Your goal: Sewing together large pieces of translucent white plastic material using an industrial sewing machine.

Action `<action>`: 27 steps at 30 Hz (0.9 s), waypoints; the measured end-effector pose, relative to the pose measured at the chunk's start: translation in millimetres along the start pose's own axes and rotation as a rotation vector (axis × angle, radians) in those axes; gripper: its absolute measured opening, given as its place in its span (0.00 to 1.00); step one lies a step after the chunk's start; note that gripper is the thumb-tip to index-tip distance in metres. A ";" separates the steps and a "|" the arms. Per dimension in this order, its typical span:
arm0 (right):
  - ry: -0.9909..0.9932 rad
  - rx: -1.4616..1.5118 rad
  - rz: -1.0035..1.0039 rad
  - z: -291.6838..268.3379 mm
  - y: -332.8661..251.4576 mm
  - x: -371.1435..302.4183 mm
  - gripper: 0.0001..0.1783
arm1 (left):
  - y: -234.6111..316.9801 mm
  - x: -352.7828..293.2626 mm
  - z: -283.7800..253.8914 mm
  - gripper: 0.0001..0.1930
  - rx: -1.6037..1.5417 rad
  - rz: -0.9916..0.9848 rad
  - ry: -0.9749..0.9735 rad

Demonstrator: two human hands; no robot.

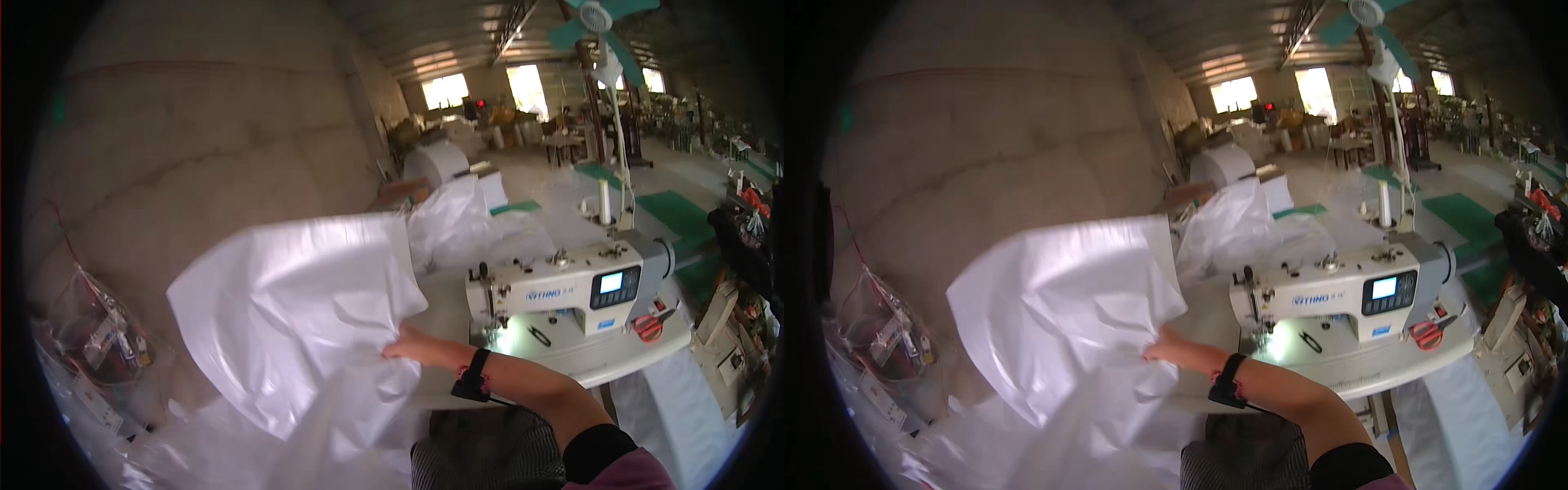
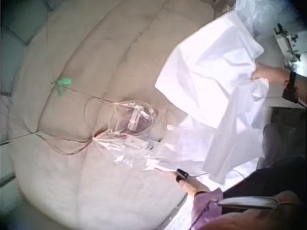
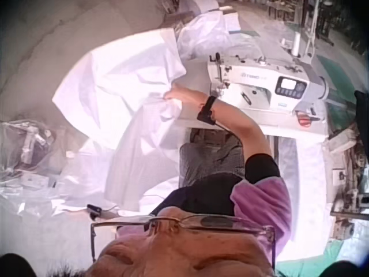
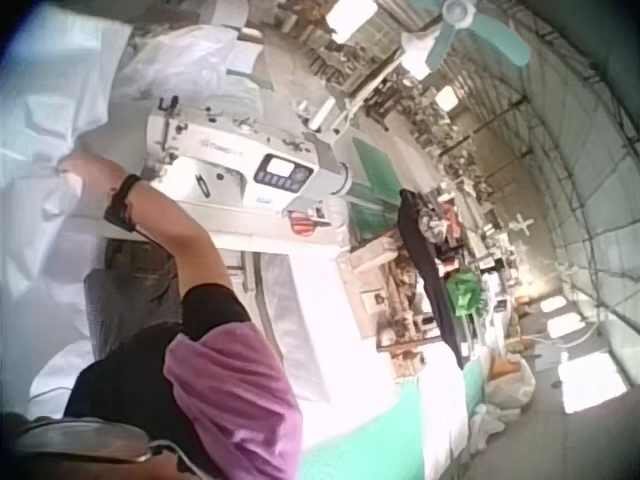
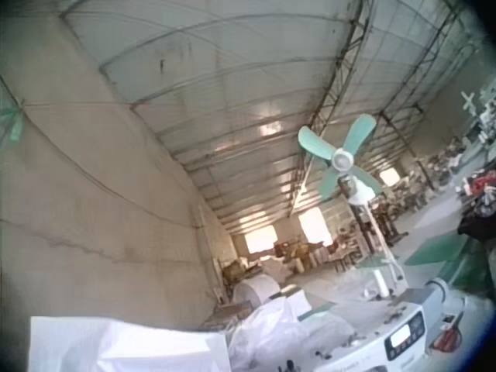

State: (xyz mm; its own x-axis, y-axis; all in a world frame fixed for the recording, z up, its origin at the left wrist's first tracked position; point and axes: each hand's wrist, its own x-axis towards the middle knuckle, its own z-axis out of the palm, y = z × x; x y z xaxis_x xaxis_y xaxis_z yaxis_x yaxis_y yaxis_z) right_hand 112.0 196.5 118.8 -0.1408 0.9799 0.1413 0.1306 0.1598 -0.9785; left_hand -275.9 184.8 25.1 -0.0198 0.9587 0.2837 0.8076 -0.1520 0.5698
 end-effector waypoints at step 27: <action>0.236 0.156 0.470 76.7 205.1 -199.4 0.22 | 224.9 31.0 271.8 0.32 0.421 0.638 -0.334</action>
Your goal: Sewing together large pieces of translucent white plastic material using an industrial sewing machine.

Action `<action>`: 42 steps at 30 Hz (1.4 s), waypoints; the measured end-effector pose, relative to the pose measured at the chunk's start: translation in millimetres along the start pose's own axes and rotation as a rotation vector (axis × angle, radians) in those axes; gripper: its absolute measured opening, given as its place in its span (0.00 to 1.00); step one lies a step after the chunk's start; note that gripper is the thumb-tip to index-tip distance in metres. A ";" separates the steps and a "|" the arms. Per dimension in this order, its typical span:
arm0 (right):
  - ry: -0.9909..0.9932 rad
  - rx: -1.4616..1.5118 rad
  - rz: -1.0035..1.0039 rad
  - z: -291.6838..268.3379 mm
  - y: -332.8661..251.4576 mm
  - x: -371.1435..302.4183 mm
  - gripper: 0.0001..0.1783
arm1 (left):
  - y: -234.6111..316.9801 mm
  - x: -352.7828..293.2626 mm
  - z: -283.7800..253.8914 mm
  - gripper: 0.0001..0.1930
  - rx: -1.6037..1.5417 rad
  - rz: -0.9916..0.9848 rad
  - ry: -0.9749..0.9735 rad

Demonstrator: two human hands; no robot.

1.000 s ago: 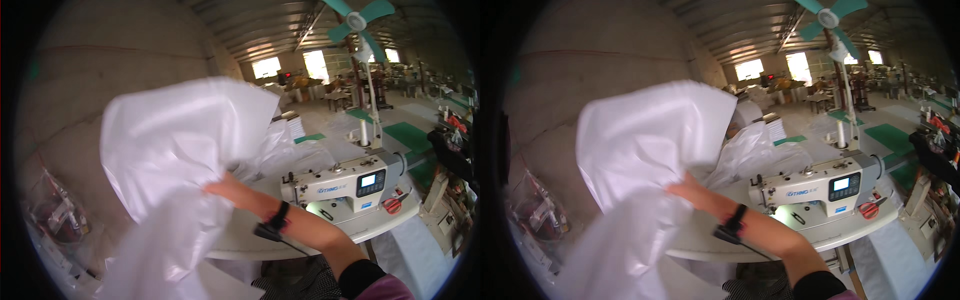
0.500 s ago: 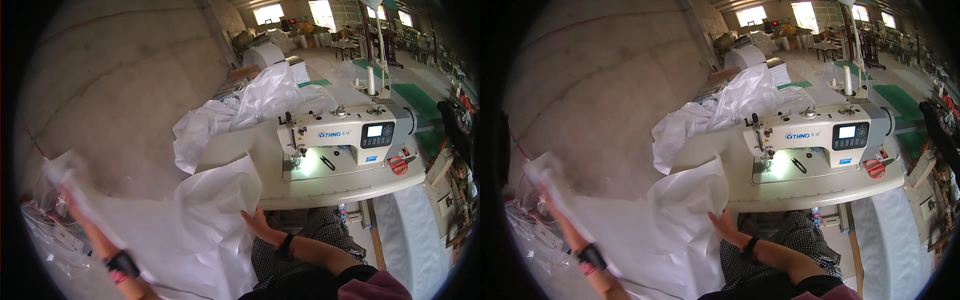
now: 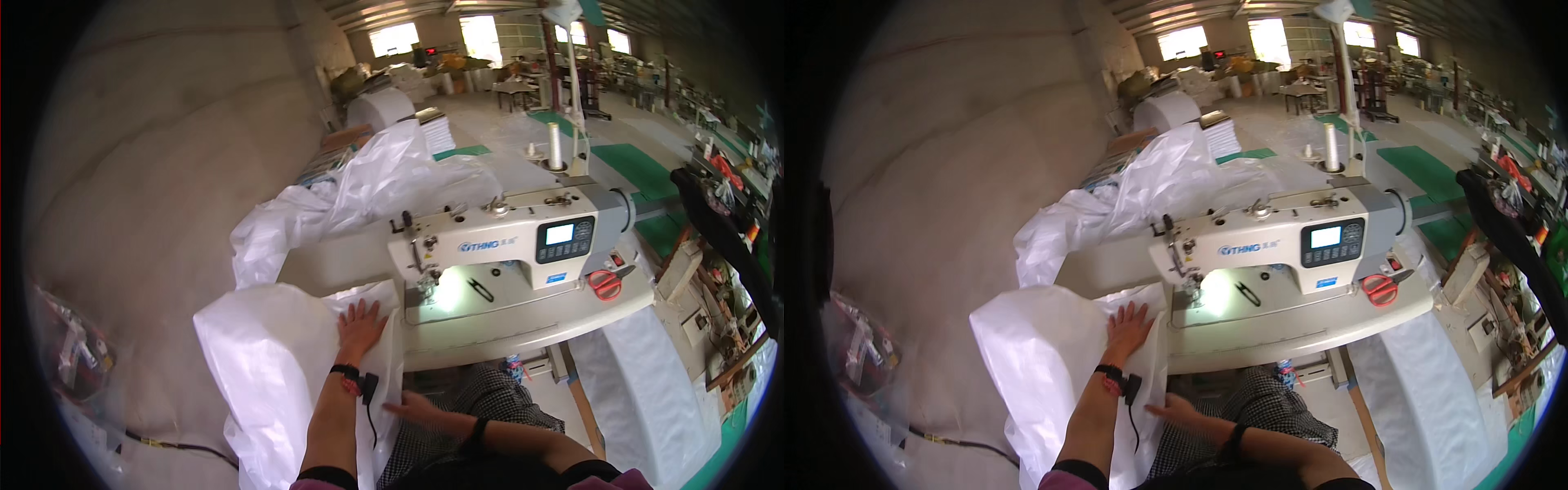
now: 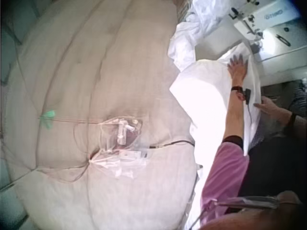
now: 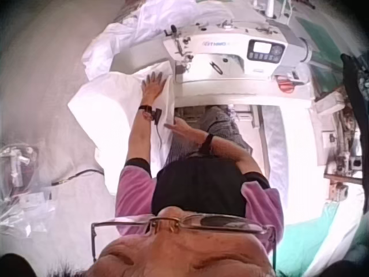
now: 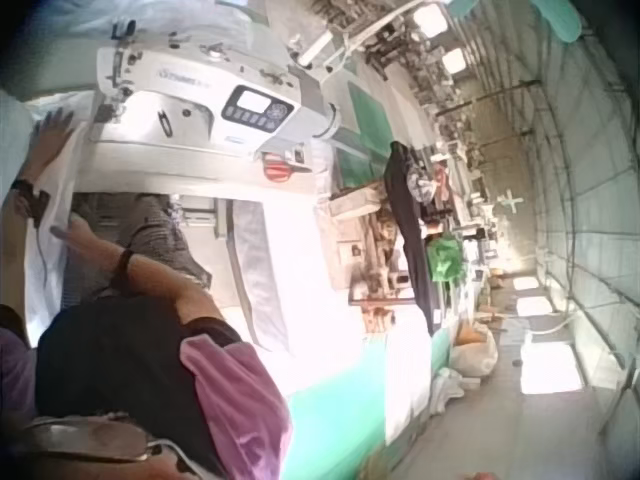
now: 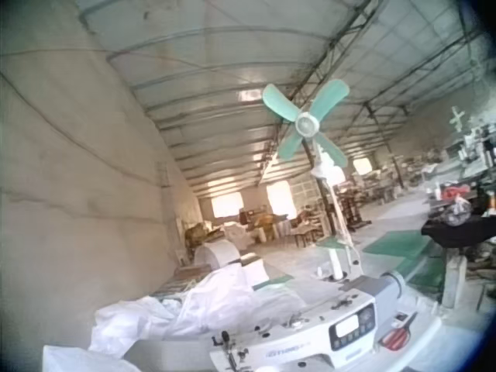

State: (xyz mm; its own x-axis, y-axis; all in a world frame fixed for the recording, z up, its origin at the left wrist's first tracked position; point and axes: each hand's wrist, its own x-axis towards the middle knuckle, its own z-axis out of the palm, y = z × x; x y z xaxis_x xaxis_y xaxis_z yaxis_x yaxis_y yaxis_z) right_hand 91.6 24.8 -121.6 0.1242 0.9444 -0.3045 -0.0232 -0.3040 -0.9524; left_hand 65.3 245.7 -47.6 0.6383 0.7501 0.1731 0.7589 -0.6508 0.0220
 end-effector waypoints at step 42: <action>0.394 -1.105 -0.699 -100.5 -87.8 41.8 0.28 | 54.4 57.1 -3.3 0.16 -0.115 0.105 -0.131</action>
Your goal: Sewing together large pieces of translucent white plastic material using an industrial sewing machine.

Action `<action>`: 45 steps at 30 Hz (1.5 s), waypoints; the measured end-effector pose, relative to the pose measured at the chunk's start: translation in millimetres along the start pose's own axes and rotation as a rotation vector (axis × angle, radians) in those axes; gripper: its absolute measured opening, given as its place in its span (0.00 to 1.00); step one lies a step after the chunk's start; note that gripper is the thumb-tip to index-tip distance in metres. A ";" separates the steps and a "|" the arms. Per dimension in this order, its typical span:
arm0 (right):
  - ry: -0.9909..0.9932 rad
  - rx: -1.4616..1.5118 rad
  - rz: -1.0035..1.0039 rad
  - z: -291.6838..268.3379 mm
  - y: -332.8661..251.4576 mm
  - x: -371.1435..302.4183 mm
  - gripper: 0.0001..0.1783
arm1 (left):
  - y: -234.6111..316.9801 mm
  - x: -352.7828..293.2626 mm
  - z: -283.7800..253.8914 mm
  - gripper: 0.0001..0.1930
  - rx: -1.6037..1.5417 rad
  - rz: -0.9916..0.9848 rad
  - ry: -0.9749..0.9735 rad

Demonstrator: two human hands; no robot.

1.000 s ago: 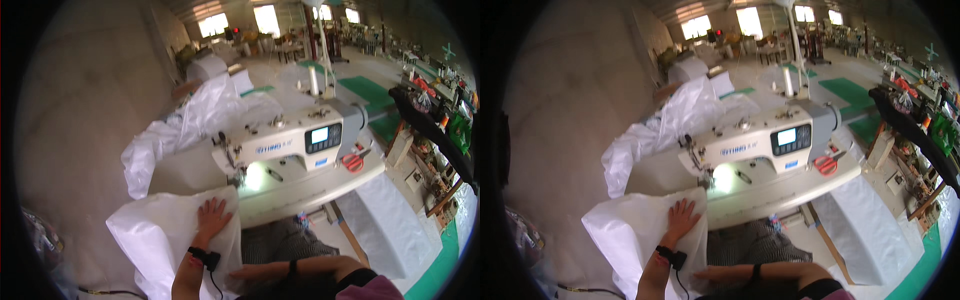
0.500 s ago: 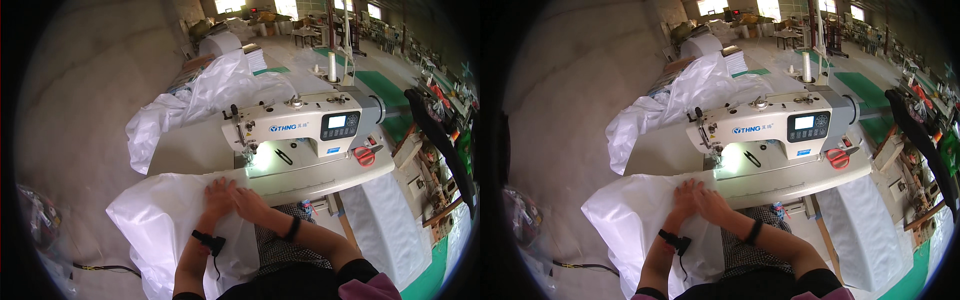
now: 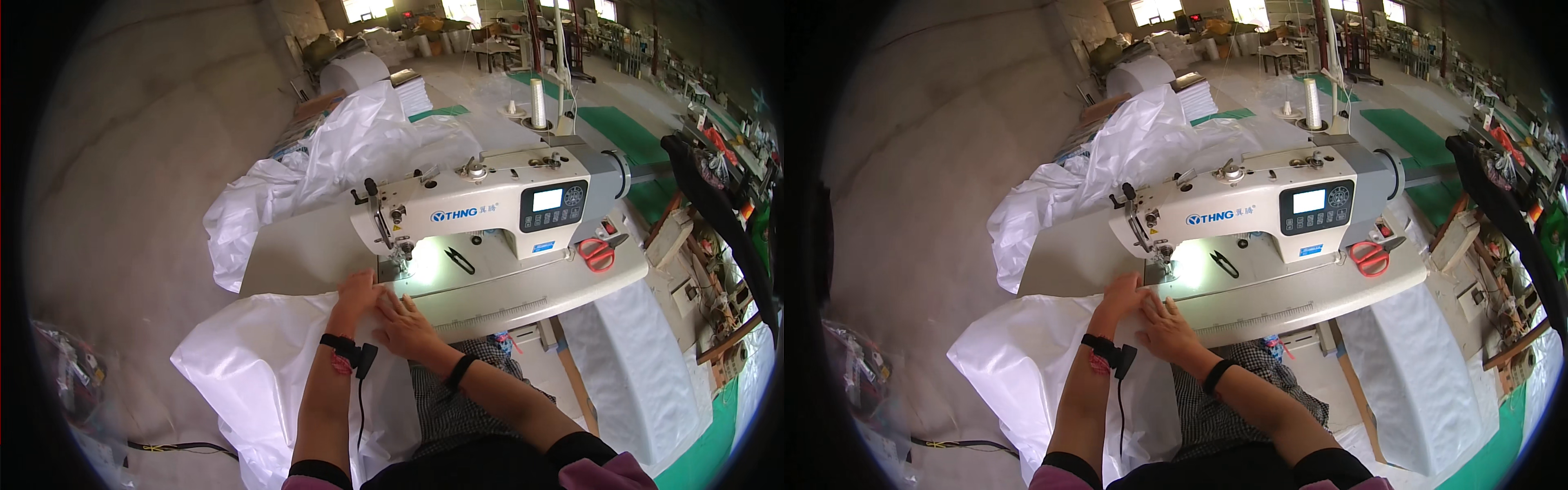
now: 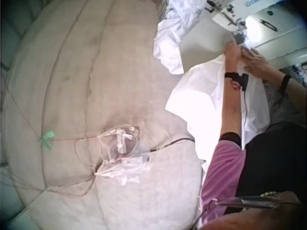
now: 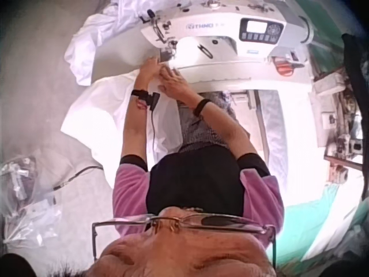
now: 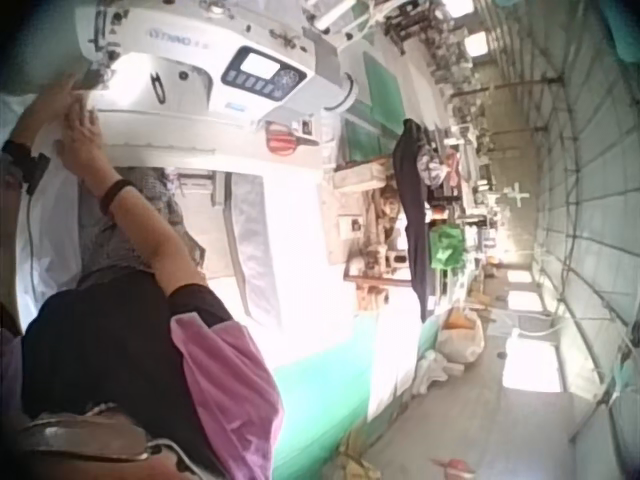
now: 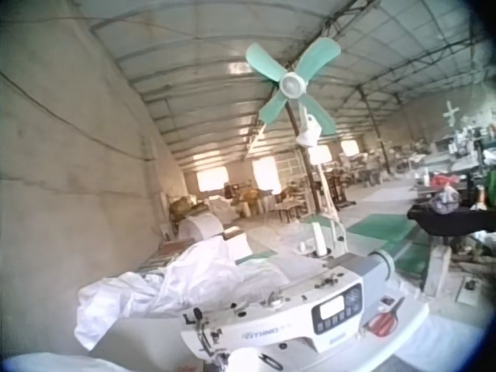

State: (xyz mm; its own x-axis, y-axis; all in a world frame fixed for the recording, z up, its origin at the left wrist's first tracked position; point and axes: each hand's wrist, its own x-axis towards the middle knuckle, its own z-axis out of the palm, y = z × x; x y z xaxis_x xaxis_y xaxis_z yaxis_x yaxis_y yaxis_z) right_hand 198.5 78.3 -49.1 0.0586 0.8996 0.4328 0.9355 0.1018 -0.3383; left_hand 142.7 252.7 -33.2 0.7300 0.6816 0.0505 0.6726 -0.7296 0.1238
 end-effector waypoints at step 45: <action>-0.226 1.742 0.773 -4.4 -52.5 -112.7 0.20 | 37.2 -20.2 -45.7 0.08 -0.313 0.363 0.242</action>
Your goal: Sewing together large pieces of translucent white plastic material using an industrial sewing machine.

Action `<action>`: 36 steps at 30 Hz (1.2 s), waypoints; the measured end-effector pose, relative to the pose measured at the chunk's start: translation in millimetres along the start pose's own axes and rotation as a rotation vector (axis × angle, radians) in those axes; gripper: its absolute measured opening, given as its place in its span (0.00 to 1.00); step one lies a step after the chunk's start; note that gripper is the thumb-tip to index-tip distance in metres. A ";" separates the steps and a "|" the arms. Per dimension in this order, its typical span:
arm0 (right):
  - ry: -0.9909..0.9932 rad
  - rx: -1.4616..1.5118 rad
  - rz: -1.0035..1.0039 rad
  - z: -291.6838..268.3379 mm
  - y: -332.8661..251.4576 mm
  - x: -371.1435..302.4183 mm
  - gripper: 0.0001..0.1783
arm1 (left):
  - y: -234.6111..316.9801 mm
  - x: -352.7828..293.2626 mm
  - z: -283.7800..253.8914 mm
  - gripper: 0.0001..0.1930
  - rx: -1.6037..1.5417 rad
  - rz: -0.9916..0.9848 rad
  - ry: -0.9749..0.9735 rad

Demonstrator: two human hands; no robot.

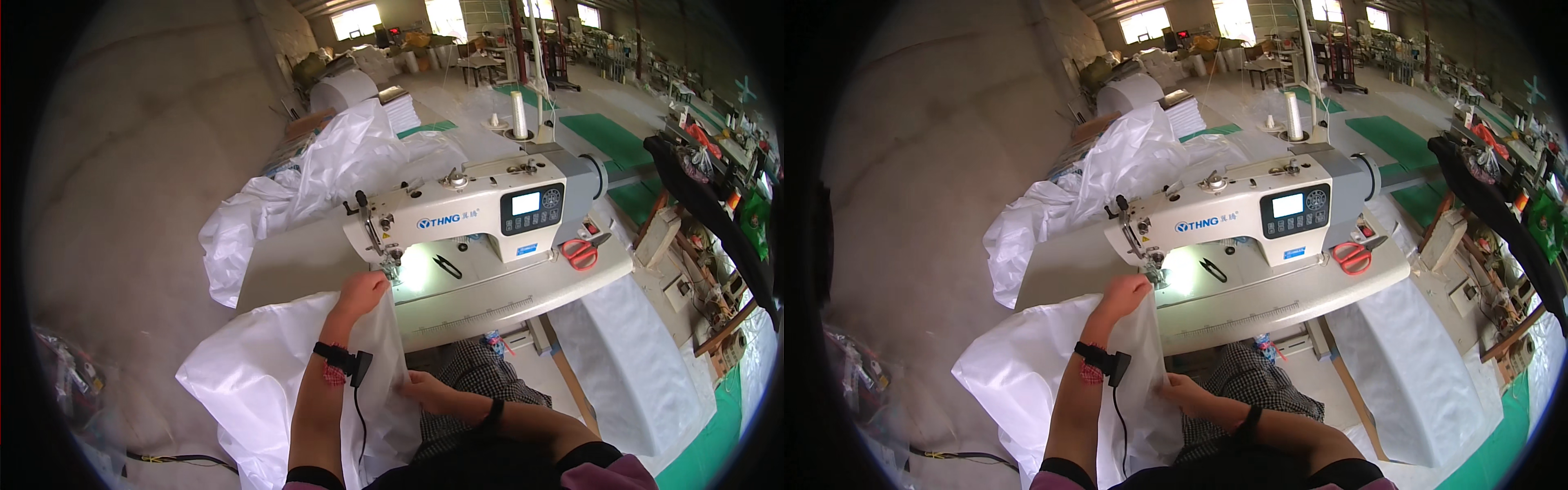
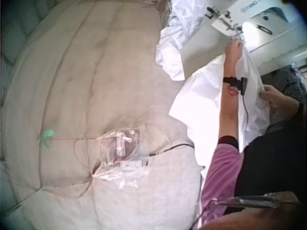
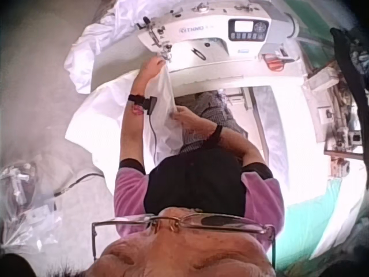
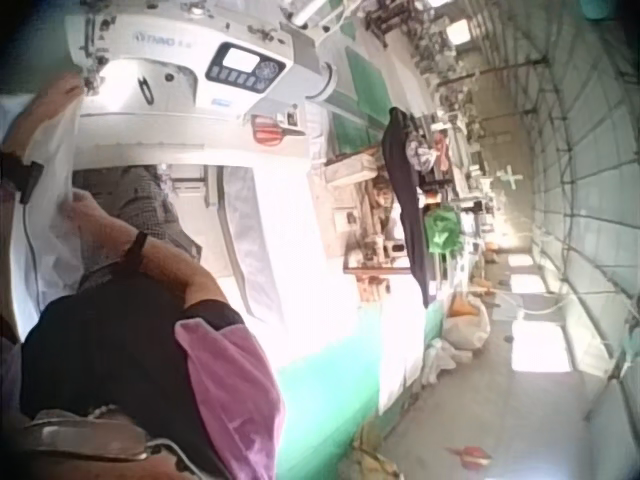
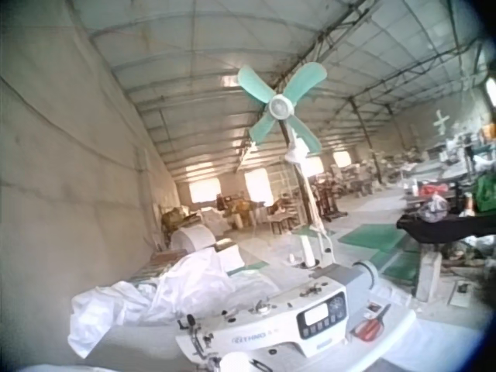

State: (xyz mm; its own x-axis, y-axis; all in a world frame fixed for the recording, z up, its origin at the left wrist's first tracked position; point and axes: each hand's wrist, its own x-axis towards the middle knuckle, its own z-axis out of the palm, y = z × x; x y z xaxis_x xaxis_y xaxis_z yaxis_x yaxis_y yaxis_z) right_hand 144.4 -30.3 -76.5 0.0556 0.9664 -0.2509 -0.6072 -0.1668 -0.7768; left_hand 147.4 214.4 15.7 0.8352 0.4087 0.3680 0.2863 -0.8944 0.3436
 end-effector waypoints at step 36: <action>0.686 -1.739 -0.396 -22.6 -93.7 121.5 0.18 | -28.9 2.0 78.6 0.11 0.306 -0.054 0.204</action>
State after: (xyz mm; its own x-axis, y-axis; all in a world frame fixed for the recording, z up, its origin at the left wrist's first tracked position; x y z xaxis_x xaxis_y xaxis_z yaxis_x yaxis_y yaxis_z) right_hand 225.9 98.3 -47.2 0.4951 0.8330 0.2467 0.8433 -0.3925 -0.3671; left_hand 177.7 226.8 -61.4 0.7133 0.4567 0.5316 0.4803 -0.8709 0.1038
